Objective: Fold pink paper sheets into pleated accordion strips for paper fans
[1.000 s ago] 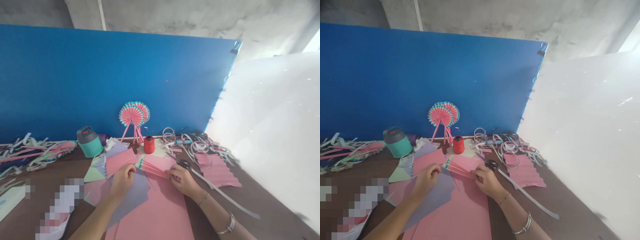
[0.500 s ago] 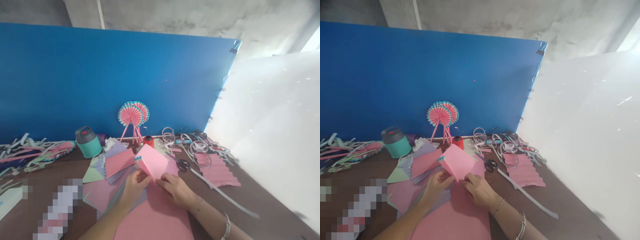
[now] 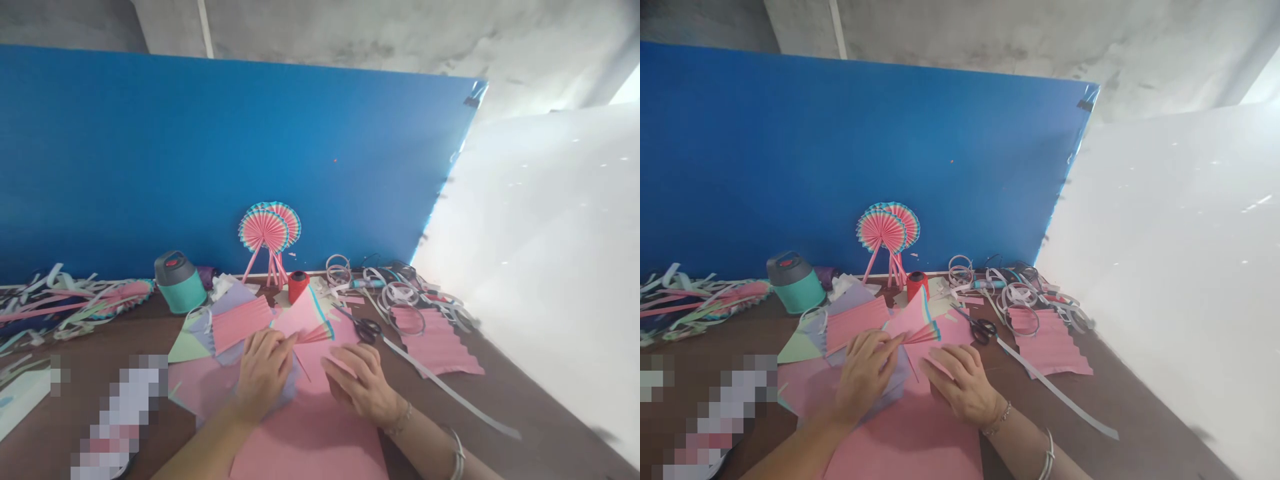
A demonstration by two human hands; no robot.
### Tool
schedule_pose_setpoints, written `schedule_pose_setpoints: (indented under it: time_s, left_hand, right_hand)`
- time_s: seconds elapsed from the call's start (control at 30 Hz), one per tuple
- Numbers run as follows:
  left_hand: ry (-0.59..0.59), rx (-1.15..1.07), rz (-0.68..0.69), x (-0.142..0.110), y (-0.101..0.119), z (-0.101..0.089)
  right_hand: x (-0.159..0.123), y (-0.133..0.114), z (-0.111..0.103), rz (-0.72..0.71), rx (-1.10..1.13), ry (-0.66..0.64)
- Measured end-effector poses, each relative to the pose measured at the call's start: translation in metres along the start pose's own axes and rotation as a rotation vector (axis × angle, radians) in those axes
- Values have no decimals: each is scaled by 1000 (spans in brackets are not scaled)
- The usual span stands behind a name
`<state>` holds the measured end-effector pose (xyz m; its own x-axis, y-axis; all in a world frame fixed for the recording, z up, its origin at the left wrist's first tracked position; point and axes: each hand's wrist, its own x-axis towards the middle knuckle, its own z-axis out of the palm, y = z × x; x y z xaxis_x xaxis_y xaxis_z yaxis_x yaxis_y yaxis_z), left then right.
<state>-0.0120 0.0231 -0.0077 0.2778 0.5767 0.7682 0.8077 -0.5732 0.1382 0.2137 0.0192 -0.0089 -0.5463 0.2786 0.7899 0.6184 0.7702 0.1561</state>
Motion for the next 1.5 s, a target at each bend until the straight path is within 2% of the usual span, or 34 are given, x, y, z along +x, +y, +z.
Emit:
schedule_pose_setpoints:
  time_s: [0.1,0.2,0.33,0.47,0.6,0.8,0.93,1.27,1.5]
  left_hand:
    - [-183,23,123,-4,3,6]
    - [-364,17,147,-8,5,14]
    - [-589,-20,50,-10,3,15]
    - [-672,-144,-144,-6,-1,7]
    - [-670,-272,-304,2,-3,-1]
    - [-629,-321,-466,5,-6,-3]
    - [-618,-346,-482,2,-10,-2]
    - [-627,-290,-558,8,-8,0]
    - [-576,-293,-567,9,-6,3]
  right_hand:
    - [0,2,8,107,-34,-142]
    - [-3,8,18,151,21,-340]
    - [-8,16,21,169,92,-591]
    - [-8,20,16,256,204,-701]
    - [-11,24,17,354,321,-680]
    - [-15,28,25,560,517,-481]
    - [-13,29,25,580,563,-452]
    - [-10,32,32,667,537,-471]
    - [-9,34,36,720,516,-490]
